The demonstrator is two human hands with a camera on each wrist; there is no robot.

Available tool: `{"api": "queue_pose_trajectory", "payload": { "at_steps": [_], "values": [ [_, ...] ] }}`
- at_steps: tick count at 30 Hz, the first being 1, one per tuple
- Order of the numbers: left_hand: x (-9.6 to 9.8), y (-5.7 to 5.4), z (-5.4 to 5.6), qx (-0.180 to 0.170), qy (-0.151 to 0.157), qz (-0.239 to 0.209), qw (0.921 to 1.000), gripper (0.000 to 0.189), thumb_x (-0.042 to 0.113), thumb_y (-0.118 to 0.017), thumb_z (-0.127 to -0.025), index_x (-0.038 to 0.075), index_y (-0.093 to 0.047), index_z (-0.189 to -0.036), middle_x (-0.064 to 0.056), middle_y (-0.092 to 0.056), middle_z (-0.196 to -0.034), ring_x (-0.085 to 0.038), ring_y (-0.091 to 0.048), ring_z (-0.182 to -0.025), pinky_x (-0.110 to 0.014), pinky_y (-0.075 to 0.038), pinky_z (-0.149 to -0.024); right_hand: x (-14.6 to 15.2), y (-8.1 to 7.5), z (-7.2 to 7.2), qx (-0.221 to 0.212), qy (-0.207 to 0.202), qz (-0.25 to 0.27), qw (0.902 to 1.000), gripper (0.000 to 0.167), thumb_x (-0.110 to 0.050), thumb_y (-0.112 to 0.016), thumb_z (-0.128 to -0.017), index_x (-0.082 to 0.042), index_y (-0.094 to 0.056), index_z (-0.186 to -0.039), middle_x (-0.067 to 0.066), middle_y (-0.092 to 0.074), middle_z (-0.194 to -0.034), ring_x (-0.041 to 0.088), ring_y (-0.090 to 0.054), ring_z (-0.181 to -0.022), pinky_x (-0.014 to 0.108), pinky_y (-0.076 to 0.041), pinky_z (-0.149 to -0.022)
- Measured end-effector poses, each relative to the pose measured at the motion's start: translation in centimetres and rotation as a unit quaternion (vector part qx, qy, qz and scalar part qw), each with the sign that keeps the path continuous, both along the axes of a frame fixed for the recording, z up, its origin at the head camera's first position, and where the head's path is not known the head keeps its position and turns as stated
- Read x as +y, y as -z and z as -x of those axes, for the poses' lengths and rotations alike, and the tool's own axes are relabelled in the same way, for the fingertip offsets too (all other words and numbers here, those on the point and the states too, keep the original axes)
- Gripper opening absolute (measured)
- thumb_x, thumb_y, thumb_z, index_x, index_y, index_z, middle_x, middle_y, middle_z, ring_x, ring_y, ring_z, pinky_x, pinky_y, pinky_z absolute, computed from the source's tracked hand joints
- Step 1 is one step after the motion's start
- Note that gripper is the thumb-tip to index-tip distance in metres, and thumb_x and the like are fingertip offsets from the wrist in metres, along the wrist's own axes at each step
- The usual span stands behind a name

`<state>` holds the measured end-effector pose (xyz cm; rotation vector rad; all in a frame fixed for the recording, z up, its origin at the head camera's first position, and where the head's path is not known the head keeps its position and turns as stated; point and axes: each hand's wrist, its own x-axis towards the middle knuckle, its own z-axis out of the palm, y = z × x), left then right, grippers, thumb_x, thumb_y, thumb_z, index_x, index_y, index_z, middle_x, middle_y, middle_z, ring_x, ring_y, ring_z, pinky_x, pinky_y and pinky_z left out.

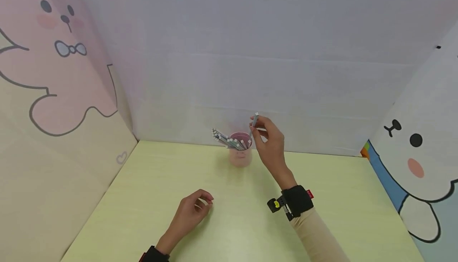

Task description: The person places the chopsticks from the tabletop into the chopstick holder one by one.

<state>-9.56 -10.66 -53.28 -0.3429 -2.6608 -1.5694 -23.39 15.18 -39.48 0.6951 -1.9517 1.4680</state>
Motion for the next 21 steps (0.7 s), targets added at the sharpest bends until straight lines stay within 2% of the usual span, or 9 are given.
{"api": "queue_pose_trajectory", "payload": {
  "at_steps": [5, 7, 11, 16, 21],
  "values": [
    [-0.3, -0.1, -0.1, 0.008, -0.003, 0.006, 0.9999, 0.021, 0.000, -0.073, -0.092, 0.014, -0.069, -0.107, 0.005, -0.070, -0.094, -0.006, -0.065, -0.072, -0.026, -0.057, -0.070, 0.6, 2.8, 1.1, -0.018, 0.000, -0.037, 0.9991, 0.030, 0.009, -0.065, -0.096, -0.001, -0.067, -0.124, 0.018, -0.071, -0.112, 0.032, -0.069, -0.105, 0.016, -0.054, -0.088],
    [-0.4, -0.1, -0.1, 0.013, -0.005, 0.009, 0.9999, 0.021, -0.001, -0.073, -0.092, 0.014, -0.069, -0.107, 0.005, -0.070, -0.094, -0.006, -0.064, -0.071, -0.026, -0.057, -0.069, 0.9, 3.5, 1.3, -0.033, 0.002, -0.054, 0.9980, 0.029, 0.005, -0.065, -0.097, -0.004, -0.068, -0.125, 0.013, -0.071, -0.115, 0.028, -0.069, -0.107, 0.017, -0.054, -0.090],
    [-0.6, 0.0, 0.1, 0.024, -0.010, 0.018, 0.9995, 0.019, 0.000, -0.073, -0.093, 0.014, -0.069, -0.106, 0.007, -0.069, -0.092, -0.003, -0.064, -0.070, -0.026, -0.057, -0.069, 1.4, 4.1, 1.3, -0.059, 0.003, -0.090, 0.9942, 0.029, -0.001, -0.063, -0.101, -0.009, -0.068, -0.128, 0.006, -0.070, -0.121, 0.022, -0.067, -0.112, 0.023, -0.055, -0.093],
    [-0.9, 0.2, 0.2, 0.026, -0.012, 0.019, 0.9994, 0.015, 0.005, -0.073, -0.095, 0.014, -0.070, -0.106, 0.004, -0.070, -0.093, -0.003, -0.064, -0.071, -0.026, -0.057, -0.068, 1.5, 4.5, 1.1, -0.047, 0.006, -0.131, 0.9903, 0.031, 0.000, -0.061, -0.101, -0.008, -0.068, -0.130, 0.007, -0.070, -0.124, 0.024, -0.067, -0.114, 0.031, -0.057, -0.094],
    [-1.4, 0.3, 0.2, 0.027, -0.021, 0.024, 0.9991, 0.013, 0.006, -0.072, -0.096, 0.014, -0.070, -0.106, -0.001, -0.071, -0.094, -0.005, -0.065, -0.072, -0.026, -0.057, -0.069, 1.8, 5.1, 0.6, -0.039, 0.011, -0.117, 0.9923, 0.033, -0.001, -0.058, -0.103, -0.006, -0.065, -0.136, 0.010, -0.069, -0.126, 0.029, -0.066, -0.115, 0.021, -0.053, -0.095]
  ]
}}
